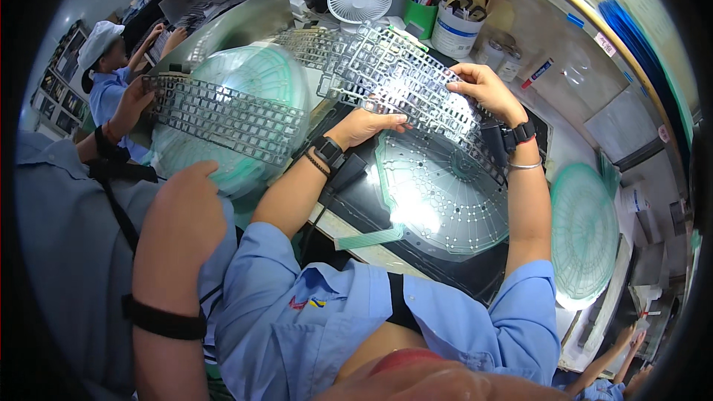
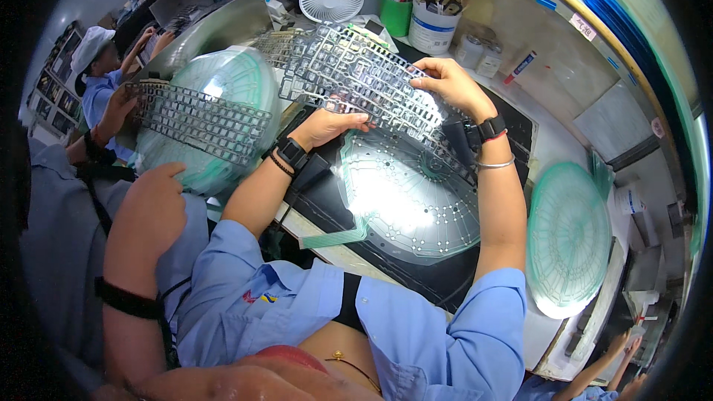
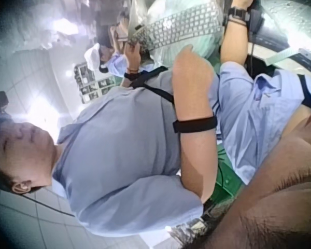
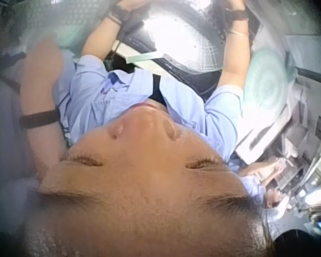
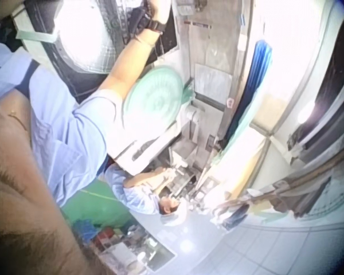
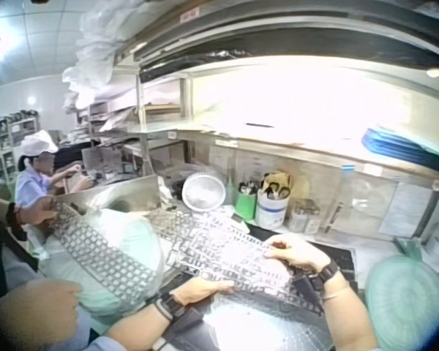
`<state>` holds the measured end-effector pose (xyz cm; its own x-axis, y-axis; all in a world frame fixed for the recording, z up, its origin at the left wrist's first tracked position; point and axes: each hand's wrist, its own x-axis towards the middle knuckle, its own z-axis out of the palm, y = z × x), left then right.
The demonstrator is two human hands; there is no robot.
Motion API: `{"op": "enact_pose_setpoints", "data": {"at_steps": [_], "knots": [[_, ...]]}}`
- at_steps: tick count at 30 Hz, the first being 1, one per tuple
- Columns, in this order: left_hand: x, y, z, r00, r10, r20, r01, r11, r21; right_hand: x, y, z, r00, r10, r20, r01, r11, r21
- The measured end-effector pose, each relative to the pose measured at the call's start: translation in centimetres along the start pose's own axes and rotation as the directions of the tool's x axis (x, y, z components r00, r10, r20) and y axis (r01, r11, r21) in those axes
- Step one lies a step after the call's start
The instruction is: Assembling keyboard components by placing internal layers into a circular frame.
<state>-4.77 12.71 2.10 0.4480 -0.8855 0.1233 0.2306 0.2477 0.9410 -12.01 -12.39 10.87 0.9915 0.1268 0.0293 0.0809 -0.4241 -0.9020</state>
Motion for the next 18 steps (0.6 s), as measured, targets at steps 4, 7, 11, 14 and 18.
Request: {"op": "enact_pose_setpoints", "data": {"at_steps": [4, 7, 11, 14, 18], "knots": [[-0.1, -0.1, -0.3, 1.0, -0.015, -0.005, 0.015, 1.0, -0.016, 0.1, 0.0, 0.1, 1.0, -0.014, 0.008, 0.014, 1.0, 0.01], [-0.3, -0.3, -0.7, 1.0, -0.015, -0.002, 0.015, 1.0, 0.001, 0.5, -1.1, 0.4, 0.988, -0.142, -0.065, 0.138, 0.989, -0.055], [0.2, 0.9, 0.2, 0.987, -0.094, 0.133, 0.085, 0.994, 0.076, 2.0, -3.3, 0.5, 0.914, -0.312, -0.258, 0.357, 0.922, 0.149], [0.7, -0.5, -0.6, 0.986, -0.161, 0.035, 0.159, 0.986, 0.052, 4.4, -7.0, 3.4, 0.908, -0.33, -0.259, 0.398, 0.874, 0.28], [1.2, -3.6, -3.3, 0.998, -0.06, 0.035, 0.063, 0.991, -0.118, 7.6, -11.3, 9.2, 0.919, -0.367, -0.141, 0.391, 0.814, 0.43]]}}
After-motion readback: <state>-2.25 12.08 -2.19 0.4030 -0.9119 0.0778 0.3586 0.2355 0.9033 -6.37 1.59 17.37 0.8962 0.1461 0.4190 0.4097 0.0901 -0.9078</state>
